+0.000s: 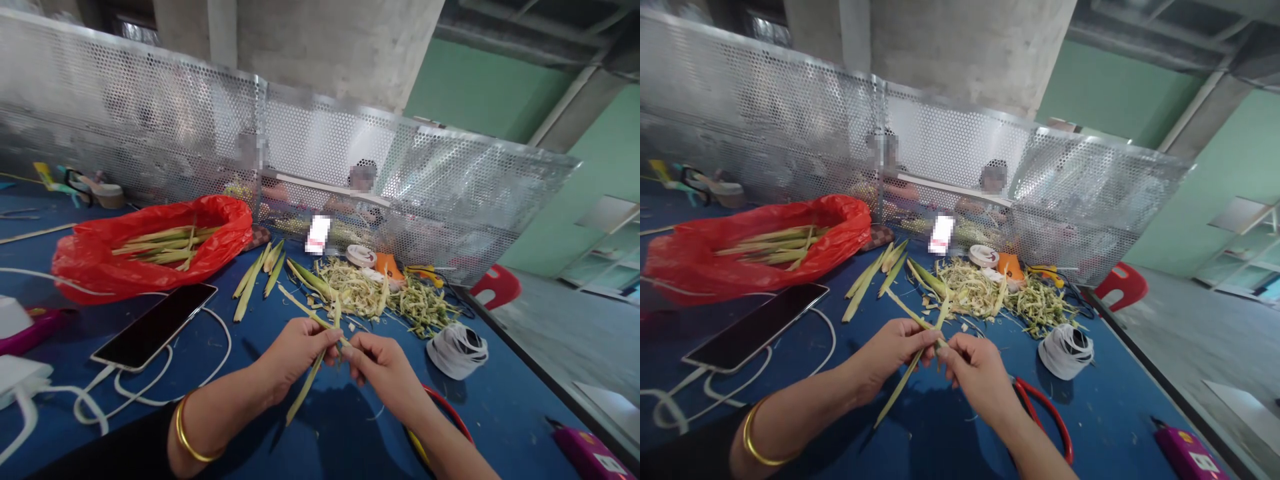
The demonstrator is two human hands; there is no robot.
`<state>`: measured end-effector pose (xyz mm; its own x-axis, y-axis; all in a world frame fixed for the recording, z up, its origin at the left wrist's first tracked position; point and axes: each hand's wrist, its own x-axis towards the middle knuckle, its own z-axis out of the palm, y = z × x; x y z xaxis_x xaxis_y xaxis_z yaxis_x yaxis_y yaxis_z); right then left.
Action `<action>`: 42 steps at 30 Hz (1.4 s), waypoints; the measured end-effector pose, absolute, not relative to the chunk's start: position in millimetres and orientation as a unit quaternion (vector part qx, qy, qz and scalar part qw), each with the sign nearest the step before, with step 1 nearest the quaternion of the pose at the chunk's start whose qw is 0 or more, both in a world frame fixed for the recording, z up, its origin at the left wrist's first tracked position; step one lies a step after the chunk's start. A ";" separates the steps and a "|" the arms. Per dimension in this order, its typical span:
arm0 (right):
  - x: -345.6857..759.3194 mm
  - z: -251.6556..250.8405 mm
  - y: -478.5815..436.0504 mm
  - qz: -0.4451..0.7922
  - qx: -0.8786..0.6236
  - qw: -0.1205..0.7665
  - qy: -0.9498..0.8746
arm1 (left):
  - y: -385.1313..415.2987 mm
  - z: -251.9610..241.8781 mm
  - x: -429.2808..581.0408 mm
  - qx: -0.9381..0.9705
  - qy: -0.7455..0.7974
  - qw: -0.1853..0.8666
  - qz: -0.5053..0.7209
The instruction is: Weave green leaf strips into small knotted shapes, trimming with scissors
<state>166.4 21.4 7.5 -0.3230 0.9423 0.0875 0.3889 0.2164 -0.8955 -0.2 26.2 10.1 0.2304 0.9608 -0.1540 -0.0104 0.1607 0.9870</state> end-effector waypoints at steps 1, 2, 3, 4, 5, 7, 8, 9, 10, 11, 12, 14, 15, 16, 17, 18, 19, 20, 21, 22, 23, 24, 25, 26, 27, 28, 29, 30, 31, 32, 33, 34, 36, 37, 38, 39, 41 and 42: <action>165.7 5.1 19.8 0.353 -0.479 0.343 -0.727 | 26.2 9.9 0.4 0.503 0.476 0.596 0.406; 165.1 3.0 18.0 0.292 -0.480 0.346 -0.752 | 26.4 9.6 1.0 0.496 0.481 0.597 0.408; 164.7 1.4 16.3 0.235 -0.474 0.342 -0.776 | 26.5 9.1 1.6 0.486 0.483 0.601 0.412; 164.3 0.2 15.0 0.184 -0.467 0.333 -0.798 | 26.8 8.3 2.1 0.474 0.483 0.608 0.417; 164.2 -0.7 14.3 0.143 -0.463 0.321 -0.814 | 27.2 7.4 2.3 0.460 0.477 0.618 0.423; 164.4 -2.4 15.1 0.083 -0.469 0.296 -0.828 | 28.1 5.9 1.6 0.425 0.459 0.648 0.434; 164.7 -3.2 16.2 0.063 -0.476 0.288 -0.829 | 28.6 5.8 0.7 0.410 0.447 0.664 0.437; 165.0 -3.8 17.3 0.046 -0.483 0.290 -0.825 | 28.9 6.2 -0.4 0.397 0.432 0.679 0.441; 165.3 -4.0 18.0 0.027 -0.491 0.303 -0.816 | 29.2 7.1 -1.6 0.388 0.415 0.691 0.447; 165.4 -3.8 18.0 0.004 -0.495 0.329 -0.804 | 29.2 8.5 -2.6 0.384 0.398 0.699 0.454; 165.3 -3.1 17.1 -0.023 -0.493 0.363 -0.791 | 29.0 10.1 -3.5 0.384 0.384 0.701 0.462; 164.2 -0.6 12.9 -0.062 -0.478 0.428 -0.765 | 28.0 12.7 -4.0 0.392 0.367 0.697 0.475; 163.0 0.5 10.0 -0.066 -0.467 0.445 -0.761 | 27.4 13.3 -3.6 0.395 0.365 0.695 0.477; 161.4 1.1 7.2 -0.059 -0.457 0.447 -0.767 | 26.8 13.5 -3.0 0.396 0.366 0.693 0.477; 159.2 0.9 4.7 -0.046 -0.450 0.438 -0.777 | 26.2 13.2 -2.1 0.395 0.368 0.693 0.477; 156.7 -0.2 2.9 -0.030 -0.450 0.422 -0.786 | 25.8 12.6 -1.1 0.390 0.371 0.695 0.476; 153.9 -2.1 1.8 -0.014 -0.456 0.404 -0.793 | 25.5 11.8 -0.1 0.386 0.373 0.698 0.474; 151.0 -4.5 1.3 0.002 -0.464 0.388 -0.796 | 25.3 11.0 0.8 0.383 0.376 0.700 0.471; 148.3 -7.2 1.3 0.019 -0.474 0.378 -0.795 | 25.2 10.4 1.6 0.383 0.381 0.700 0.468; 146.0 -9.8 1.5 0.036 -0.482 0.371 -0.793 | 25.0 10.0 2.3 0.382 0.387 0.697 0.467; 144.2 -11.7 1.7 0.050 -0.487 0.369 -0.790 | 24.8 9.7 2.9 0.381 0.394 0.693 0.468; 143.1 -12.9 1.6 0.061 -0.487 0.370 -0.788 | 24.5 9.7 3.4 0.378 0.401 0.688 0.472; 142.7 -13.1 1.3 0.068 -0.484 0.373 -0.789 | 24.2 9.9 4.0 0.371 0.406 0.685 0.477; 142.7 -12.6 0.8 0.072 -0.478 0.376 -0.791 | 23.8 10.1 4.5 0.362 0.410 0.684 0.483; 143.2 -11.4 0.0 0.075 -0.472 0.379 -0.792 | 23.4 10.4 5.0 0.350 0.411 0.685 0.490; 143.8 -9.9 -0.9 0.077 -0.467 0.381 -0.794 | 23.1 10.6 5.5 0.334 0.412 0.686 0.498; 144.4 -8.5 -1.7 0.081 -0.462 0.382 -0.796 | 22.8 10.8 6.0 0.317 0.416 0.686 0.506; 144.8 -7.4 -2.5 0.084 -0.459 0.382 -0.798 | 22.6 10.9 6.5 0.300 0.422 0.686 0.512; 144.9 -6.7 -3.3 0.086 -0.456 0.381 -0.800 | 22.7 11.0 6.8 0.288 0.427 0.685 0.516; 144.6 -6.5 -3.9 0.087 -0.453 0.380 -0.802 | 22.8 11.1 7.0 0.280 0.431 0.684 0.517; 144.1 -6.6 -4.5 0.087 -0.449 0.378 -0.805 | 23.2 11.2 7.0 0.277 0.433 0.685 0.516; 143.5 -6.9 -5.0 0.086 -0.445 0.376 -0.808 | 23.7 11.3 6.9 0.279 0.433 0.687 0.512; 143.0 -6.8 -5.8 0.079 -0.441 0.369 -0.814 | 24.9 11.7 5.8 0.285 0.426 0.695 0.504; 143.5 -6.1 -5.8 0.074 -0.439 0.363 -0.818 | 25.6 12.0 5.0 0.285 0.424 0.699 0.500; 144.9 -5.0 -5.3 0.066 -0.438 0.358 -0.822 | 26.3 12.4 3.9 0.285 0.422 0.703 0.496; 147.1 -3.4 -4.1 0.055 -0.438 0.358 -0.823 | 26.9 12.7 2.6 0.288 0.421 0.705 0.493; 153.7 -0.1 0.5 0.011 -0.448 0.379 -0.809 | 27.8 13.4 -0.4 0.306 0.419 0.707 0.481; 157.5 1.3 3.9 -0.017 -0.459 0.396 -0.795 | 28.1 13.8 -1.9 0.320 0.417 0.707 0.473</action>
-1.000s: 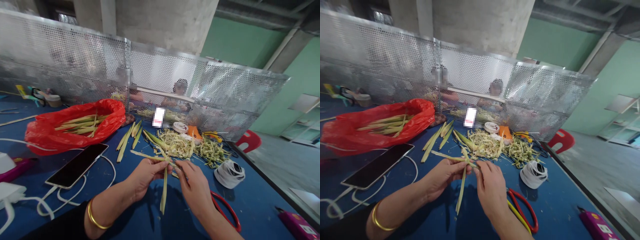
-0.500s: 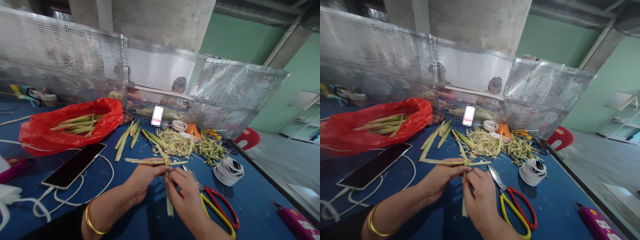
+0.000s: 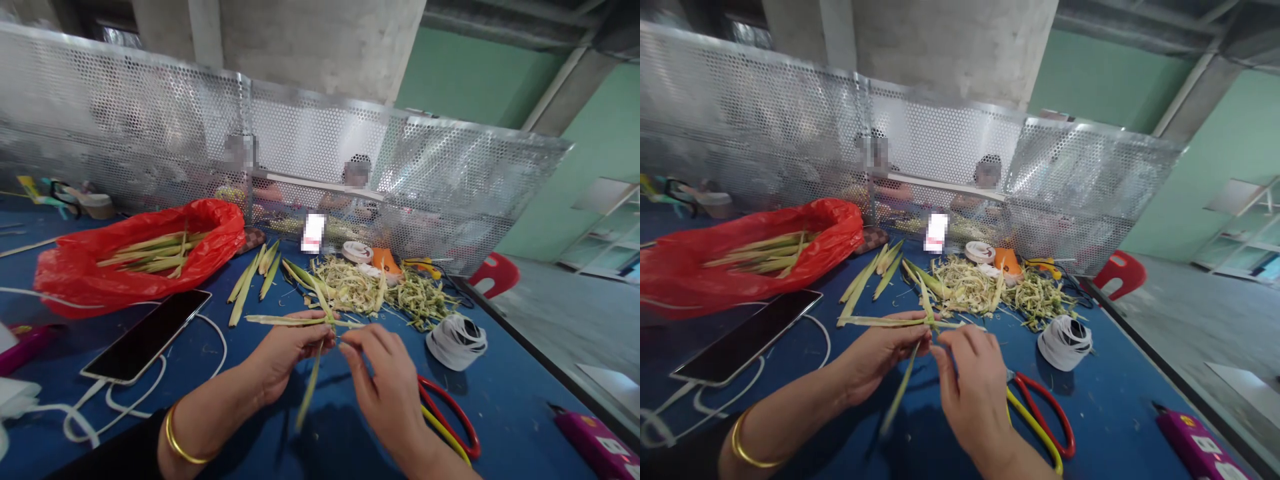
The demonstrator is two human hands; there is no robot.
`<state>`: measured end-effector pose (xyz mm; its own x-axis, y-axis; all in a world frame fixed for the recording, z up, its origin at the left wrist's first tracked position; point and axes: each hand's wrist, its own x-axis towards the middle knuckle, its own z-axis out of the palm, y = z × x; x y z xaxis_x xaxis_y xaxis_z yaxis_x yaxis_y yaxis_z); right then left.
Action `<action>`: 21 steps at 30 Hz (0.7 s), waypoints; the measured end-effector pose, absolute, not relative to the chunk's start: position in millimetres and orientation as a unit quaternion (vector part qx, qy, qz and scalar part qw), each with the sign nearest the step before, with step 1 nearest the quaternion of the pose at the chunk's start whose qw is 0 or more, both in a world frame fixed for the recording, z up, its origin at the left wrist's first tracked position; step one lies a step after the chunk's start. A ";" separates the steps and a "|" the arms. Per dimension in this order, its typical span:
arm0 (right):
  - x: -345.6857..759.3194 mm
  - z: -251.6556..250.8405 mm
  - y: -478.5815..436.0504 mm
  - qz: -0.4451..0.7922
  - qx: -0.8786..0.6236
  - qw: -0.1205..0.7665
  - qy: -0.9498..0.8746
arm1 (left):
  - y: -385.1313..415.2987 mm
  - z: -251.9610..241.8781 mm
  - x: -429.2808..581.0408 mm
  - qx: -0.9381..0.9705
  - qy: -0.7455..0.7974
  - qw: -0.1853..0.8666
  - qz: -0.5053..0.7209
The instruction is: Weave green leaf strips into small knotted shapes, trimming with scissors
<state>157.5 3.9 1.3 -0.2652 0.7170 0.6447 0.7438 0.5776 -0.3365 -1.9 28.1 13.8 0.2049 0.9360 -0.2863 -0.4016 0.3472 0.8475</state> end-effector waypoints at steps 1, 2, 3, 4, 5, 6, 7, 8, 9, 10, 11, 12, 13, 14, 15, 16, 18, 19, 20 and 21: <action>161.1 2.1 7.7 -0.047 -0.473 0.409 -0.779 | 28.2 14.1 -3.2 0.335 0.413 0.709 0.463; 164.1 2.4 11.6 -0.061 -0.483 0.411 -0.771 | 28.2 14.4 -4.3 0.345 0.408 0.713 0.454; 166.2 2.0 15.1 -0.059 -0.486 0.405 -0.772 | 28.2 14.6 -5.1 0.348 0.405 0.717 0.448; 167.3 1.2 17.9 -0.041 -0.485 0.393 -0.780 | 28.2 14.7 -5.5 0.344 0.402 0.723 0.445; 167.4 0.0 19.8 -0.015 -0.481 0.380 -0.790 | 28.3 14.4 -5.6 0.338 0.399 0.727 0.445; 166.5 -1.3 20.6 0.010 -0.476 0.370 -0.798 | 28.5 13.6 -5.3 0.334 0.398 0.728 0.447; 164.9 -2.6 20.4 0.025 -0.472 0.364 -0.802 | 28.7 12.0 -4.6 0.337 0.400 0.724 0.450; 162.8 -3.7 19.2 0.029 -0.470 0.359 -0.806 | 29.1 9.7 -3.7 0.347 0.406 0.714 0.452; 160.6 -4.5 17.5 0.025 -0.467 0.354 -0.810 | 29.5 6.7 -2.7 0.361 0.416 0.700 0.455; 158.3 -5.0 15.4 0.017 -0.463 0.347 -0.816 | 29.9 3.2 -1.6 0.378 0.427 0.681 0.459; 156.3 -5.3 13.2 0.008 -0.458 0.338 -0.822 | 30.3 -0.5 -0.6 0.388 0.442 0.663 0.463; 154.5 -5.3 11.0 0.003 -0.454 0.328 -0.828 | 30.6 -4.0 0.2 0.390 0.453 0.651 0.468; 153.2 -5.2 9.0 -0.001 -0.449 0.320 -0.834 | 30.7 -6.9 0.8 0.390 0.457 0.645 0.473; 152.2 -4.9 7.2 -0.004 -0.445 0.315 -0.838 | 30.8 -8.9 1.2 0.387 0.460 0.641 0.477; 151.5 -4.6 5.7 -0.005 -0.440 0.315 -0.841 | 30.7 -9.8 1.4 0.383 0.459 0.641 0.480; 151.2 -4.1 4.4 -0.005 -0.433 0.319 -0.843 | 30.5 -9.6 1.5 0.381 0.459 0.642 0.481; 151.5 -3.0 3.3 0.010 -0.421 0.330 -0.845 | 30.2 -6.6 1.3 0.380 0.459 0.644 0.479; 152.2 -2.3 3.7 0.030 -0.420 0.337 -0.842 | 30.2 -4.1 1.0 0.380 0.458 0.648 0.475; 153.2 -1.6 5.0 0.065 -0.427 0.345 -0.834 | 30.5 -1.4 0.6 0.381 0.455 0.653 0.470; 154.5 -0.8 7.3 0.118 -0.441 0.357 -0.815 | 31.0 1.4 0.0 0.381 0.452 0.659 0.465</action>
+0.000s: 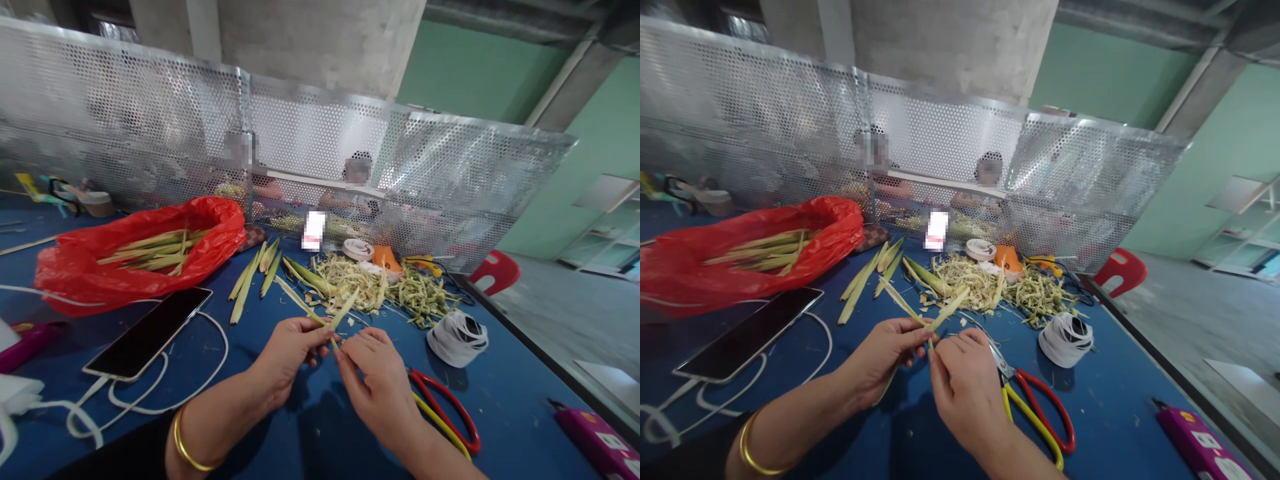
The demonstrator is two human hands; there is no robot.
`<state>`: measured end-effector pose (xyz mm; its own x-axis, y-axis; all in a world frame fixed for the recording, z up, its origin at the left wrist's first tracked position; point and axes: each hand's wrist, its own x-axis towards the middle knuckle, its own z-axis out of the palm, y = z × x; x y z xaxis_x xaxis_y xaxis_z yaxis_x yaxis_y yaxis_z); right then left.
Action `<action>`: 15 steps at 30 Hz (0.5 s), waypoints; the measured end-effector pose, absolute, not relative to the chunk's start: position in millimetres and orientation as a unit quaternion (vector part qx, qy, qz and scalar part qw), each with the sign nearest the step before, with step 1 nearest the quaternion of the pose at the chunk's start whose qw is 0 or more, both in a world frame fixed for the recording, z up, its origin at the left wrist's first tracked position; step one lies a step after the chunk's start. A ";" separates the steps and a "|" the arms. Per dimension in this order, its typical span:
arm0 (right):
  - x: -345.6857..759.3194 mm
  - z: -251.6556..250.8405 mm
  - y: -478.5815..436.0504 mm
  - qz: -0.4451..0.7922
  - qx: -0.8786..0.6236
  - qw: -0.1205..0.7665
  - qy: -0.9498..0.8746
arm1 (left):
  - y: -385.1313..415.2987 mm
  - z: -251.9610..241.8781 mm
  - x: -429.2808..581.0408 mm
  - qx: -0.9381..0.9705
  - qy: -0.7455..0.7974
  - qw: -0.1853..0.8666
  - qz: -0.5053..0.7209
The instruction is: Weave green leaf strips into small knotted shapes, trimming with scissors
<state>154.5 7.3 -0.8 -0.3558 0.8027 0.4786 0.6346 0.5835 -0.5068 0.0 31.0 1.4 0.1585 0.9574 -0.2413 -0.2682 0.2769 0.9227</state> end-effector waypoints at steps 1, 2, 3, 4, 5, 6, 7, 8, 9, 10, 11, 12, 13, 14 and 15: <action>156.0 0.1 10.3 0.185 -0.459 0.377 -0.783 | 31.5 4.1 -0.7 0.381 0.449 0.665 0.459; 157.5 0.9 13.8 0.262 -0.475 0.402 -0.737 | 32.1 6.6 -1.5 0.382 0.445 0.672 0.452; 158.9 1.5 17.5 0.339 -0.486 0.432 -0.680 | 32.6 8.7 -2.3 0.382 0.444 0.678 0.445; 160.0 1.8 20.9 0.409 -0.488 0.461 -0.618 | 32.7 10.4 -3.0 0.384 0.441 0.684 0.436; 160.7 1.7 23.7 0.467 -0.480 0.485 -0.562 | 32.5 11.6 -3.4 0.386 0.438 0.692 0.425; 160.8 1.1 25.6 0.512 -0.469 0.502 -0.516 | 31.9 12.1 -3.6 0.389 0.434 0.702 0.410; 160.2 -0.1 26.6 0.546 -0.457 0.511 -0.481 | 30.9 11.9 -3.4 0.394 0.430 0.709 0.396; 159.2 -1.7 26.8 0.570 -0.449 0.516 -0.455 | 29.7 11.1 -2.9 0.403 0.428 0.712 0.383; 157.8 -3.8 26.4 0.583 -0.443 0.521 -0.439 | 28.4 9.8 -2.2 0.416 0.429 0.710 0.372; 156.3 -6.1 25.7 0.585 -0.440 0.527 -0.431 | 27.1 8.1 -1.4 0.429 0.432 0.704 0.366; 155.0 -8.4 25.1 0.578 -0.442 0.535 -0.429 | 26.1 6.3 -0.5 0.442 0.436 0.695 0.363; 154.1 -10.6 25.0 0.565 -0.446 0.544 -0.430 | 25.4 4.5 0.3 0.452 0.441 0.687 0.361; 153.9 -12.4 25.4 0.551 -0.452 0.549 -0.436 | 25.0 3.0 1.0 0.459 0.444 0.681 0.359; 154.7 -13.6 26.4 0.535 -0.461 0.550 -0.446 | 24.9 2.0 1.5 0.462 0.448 0.677 0.357; 156.3 -13.8 28.0 0.515 -0.473 0.548 -0.460 | 25.1 1.6 1.7 0.463 0.454 0.673 0.354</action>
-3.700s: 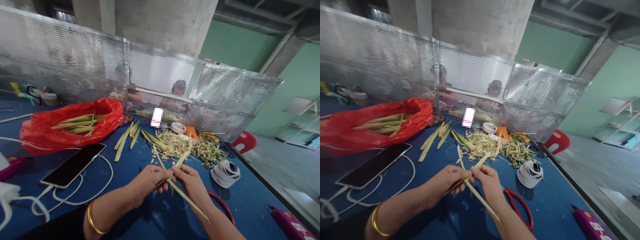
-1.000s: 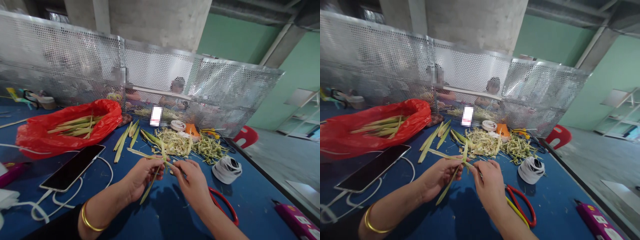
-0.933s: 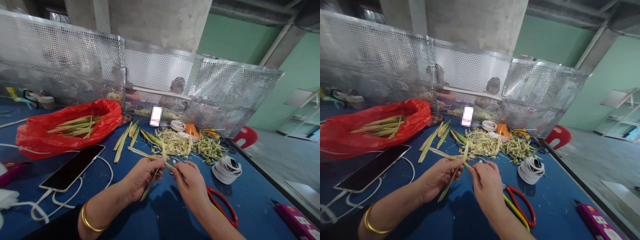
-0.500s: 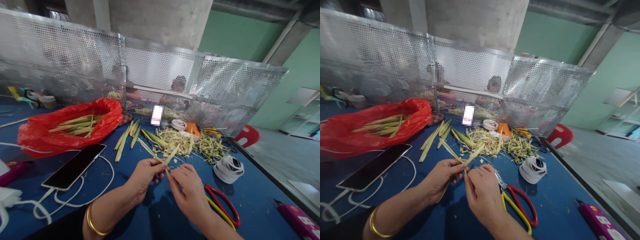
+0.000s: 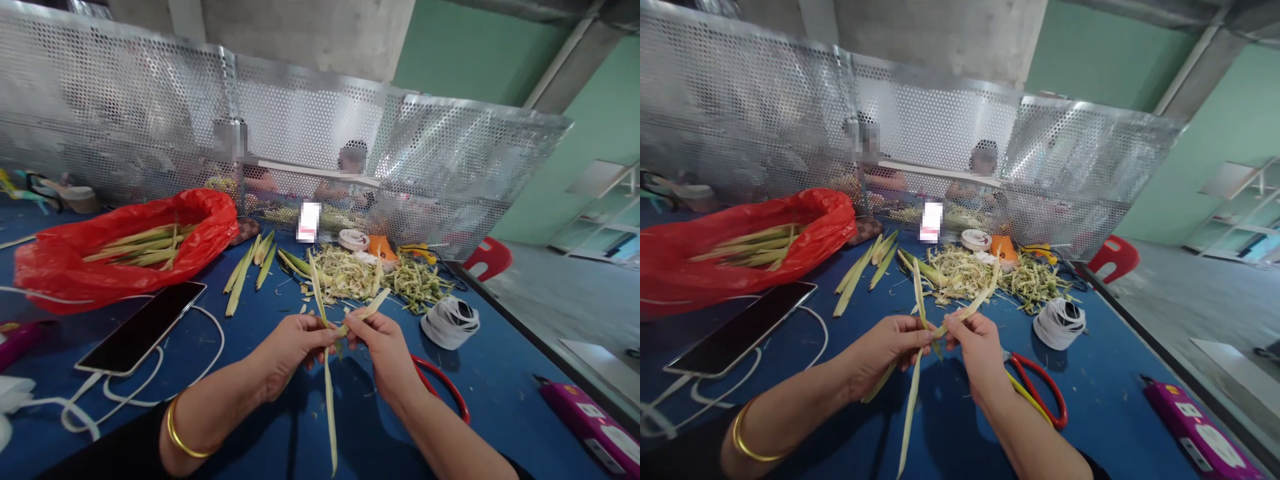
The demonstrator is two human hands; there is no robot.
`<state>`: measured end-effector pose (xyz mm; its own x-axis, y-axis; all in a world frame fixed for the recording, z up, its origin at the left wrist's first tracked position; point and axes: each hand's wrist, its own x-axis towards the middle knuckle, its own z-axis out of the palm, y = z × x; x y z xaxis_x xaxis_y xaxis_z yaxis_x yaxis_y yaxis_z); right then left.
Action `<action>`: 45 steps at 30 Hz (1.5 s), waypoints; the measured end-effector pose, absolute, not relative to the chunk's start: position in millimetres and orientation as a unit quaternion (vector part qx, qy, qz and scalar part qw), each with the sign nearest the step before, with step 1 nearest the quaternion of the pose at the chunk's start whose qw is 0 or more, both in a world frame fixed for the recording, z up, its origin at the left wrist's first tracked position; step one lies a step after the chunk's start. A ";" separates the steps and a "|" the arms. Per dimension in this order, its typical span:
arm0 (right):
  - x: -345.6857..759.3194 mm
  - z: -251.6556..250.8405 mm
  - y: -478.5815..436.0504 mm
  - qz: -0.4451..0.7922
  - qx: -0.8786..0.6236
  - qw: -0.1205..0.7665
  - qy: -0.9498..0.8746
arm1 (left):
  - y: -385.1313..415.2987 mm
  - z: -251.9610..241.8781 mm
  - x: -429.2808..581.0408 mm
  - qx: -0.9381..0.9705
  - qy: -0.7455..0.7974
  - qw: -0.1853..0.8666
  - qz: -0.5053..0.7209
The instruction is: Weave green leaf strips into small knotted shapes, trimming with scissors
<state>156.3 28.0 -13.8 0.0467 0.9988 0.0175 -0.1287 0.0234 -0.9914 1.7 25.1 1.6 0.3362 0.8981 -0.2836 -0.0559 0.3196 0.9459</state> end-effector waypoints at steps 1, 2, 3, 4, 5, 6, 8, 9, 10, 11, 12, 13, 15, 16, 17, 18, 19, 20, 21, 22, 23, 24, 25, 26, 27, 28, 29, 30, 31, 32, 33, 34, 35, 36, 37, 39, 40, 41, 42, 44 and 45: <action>158.9 -13.0 29.9 0.481 -0.489 0.548 -0.479 | 25.3 1.7 1.7 0.465 0.463 0.668 0.351; 162.3 -11.1 31.8 0.425 -0.509 0.554 -0.503 | 25.5 2.4 1.5 0.467 0.472 0.663 0.347; 165.9 -8.2 33.4 0.349 -0.529 0.563 -0.531 | 25.6 3.6 1.2 0.473 0.478 0.657 0.342; 169.5 -4.5 34.2 0.261 -0.542 0.570 -0.560 | 25.5 5.0 1.0 0.485 0.481 0.651 0.332; 172.4 -0.4 34.2 0.173 -0.546 0.569 -0.590 | 25.1 6.6 1.0 0.500 0.481 0.645 0.320; 174.3 3.5 33.3 0.122 -0.537 0.551 -0.627 | 24.5 8.2 1.2 0.517 0.477 0.642 0.307; 173.9 8.8 29.6 0.137 -0.505 0.479 -0.704 | 22.4 10.6 2.3 0.544 0.467 0.636 0.284; 171.7 9.6 27.3 0.192 -0.494 0.440 -0.725 | 21.0 11.3 3.1 0.554 0.464 0.635 0.275; 168.7 9.1 25.1 0.263 -0.490 0.407 -0.724 | 19.7 11.6 4.0 0.559 0.461 0.635 0.268; 165.3 7.5 23.3 0.337 -0.492 0.388 -0.703 | 18.3 11.7 4.7 0.563 0.460 0.636 0.260; 162.0 5.3 21.9 0.399 -0.498 0.382 -0.669 | 17.2 11.7 5.3 0.566 0.461 0.636 0.249; 159.1 2.8 21.1 0.442 -0.505 0.388 -0.631 | 16.4 11.7 5.6 0.568 0.465 0.636 0.239; 155.4 -1.1 20.4 0.468 -0.513 0.427 -0.579 | 15.8 12.3 5.3 0.572 0.471 0.633 0.223; 154.5 -2.1 20.1 0.460 -0.514 0.447 -0.569 | 15.9 12.9 4.9 0.575 0.472 0.632 0.216; 154.0 -2.4 19.8 0.450 -0.514 0.464 -0.564 | 16.3 13.7 4.5 0.577 0.472 0.632 0.211; 153.5 -2.1 19.1 0.446 -0.514 0.475 -0.558 | 16.8 14.3 4.1 0.580 0.471 0.632 0.206; 153.0 -1.6 18.2 0.447 -0.514 0.481 -0.551 | 17.3 14.8 3.8 0.583 0.469 0.633 0.201; 152.2 -1.0 17.1 0.450 -0.516 0.484 -0.545 | 17.7 14.9 3.5 0.585 0.466 0.634 0.196; 151.3 -0.6 15.8 0.450 -0.518 0.486 -0.541 | 17.9 14.7 3.3 0.587 0.463 0.635 0.192; 150.1 -0.5 14.6 0.445 -0.521 0.489 -0.541 | 18.1 14.0 3.1 0.589 0.461 0.636 0.188; 149.0 -0.8 13.7 0.434 -0.523 0.491 -0.545 | 18.1 12.9 2.9 0.591 0.459 0.637 0.185; 148.0 -1.4 13.1 0.422 -0.526 0.493 -0.550 | 18.1 11.6 2.7 0.593 0.457 0.638 0.181; 147.4 -2.1 13.1 0.412 -0.528 0.493 -0.556 | 18.1 10.1 2.5 0.595 0.454 0.639 0.180; 147.4 -2.7 13.6 0.406 -0.528 0.491 -0.562 | 18.1 8.5 2.4 0.597 0.449 0.639 0.181; 148.1 -3.0 14.6 0.402 -0.527 0.485 -0.571 | 18.2 7.2 2.4 0.598 0.444 0.641 0.187; 149.7 -2.8 16.2 0.395 -0.523 0.478 -0.585 | 18.5 6.1 2.6 0.595 0.438 0.644 0.198; 152.1 -2.1 18.1 0.379 -0.517 0.476 -0.602 | 18.8 5.6 3.0 0.586 0.433 0.651 0.212; 155.3 -0.6 20.1 0.352 -0.510 0.479 -0.622 | 19.3 5.5 3.5 0.572 0.429 0.661 0.226; 159.0 1.4 22.1 0.315 -0.504 0.488 -0.639 | 19.8 6.1 4.0 0.554 0.427 0.673 0.241; 163.0 3.9 23.8 0.272 -0.503 0.503 -0.648 | 20.5 7.2 4.3 0.535 0.426 0.684 0.255; 166.9 6.5 25.2 0.234 -0.508 0.520 -0.646 | 21.2 8.7 4.4 0.517 0.426 0.691 0.270; 170.2 9.0 26.3 0.208 -0.518 0.535 -0.633 | 21.9 10.6 4.2 0.503 0.427 0.694 0.287; 172.8 11.0 26.9 0.199 -0.532 0.545 -0.616 | 22.5 12.4 3.6 0.491 0.430 0.693 0.306; 174.4 12.2 27.4 0.208 -0.545 0.548 -0.599 | 23.2 14.2 2.7 0.481 0.432 0.690 0.326; 174.9 12.4 27.6 0.236 -0.553 0.545 -0.585 | 23.7 15.5 1.7 0.473 0.432 0.686 0.344; 172.8 10.2 27.8 0.338 -0.542 0.517 -0.570 | 24.4 16.8 -0.5 0.464 0.428 0.683 0.366; 170.6 8.1 27.6 0.402 -0.525 0.497 -0.562 | 24.6 16.6 -1.4 0.464 0.425 0.683 0.371; 168.1 5.6 27.3 0.465 -0.504 0.478 -0.549 | 24.6 15.9 -2.1 0.467 0.424 0.681 0.372; 165.5 3.2 26.8 0.517 -0.482 0.465 -0.533 | 24.5 14.9 -2.4 0.473 0.425 0.678 0.370; 161.4 -0.6 25.3 0.568 -0.450 0.469 -0.506 | 24.0 12.3 -2.1 0.492 0.431 0.665 0.361; 160.0 -1.8 24.3 0.569 -0.442 0.480 -0.500 | 23.6 11.0 -1.6 0.502 0.435 0.658 0.355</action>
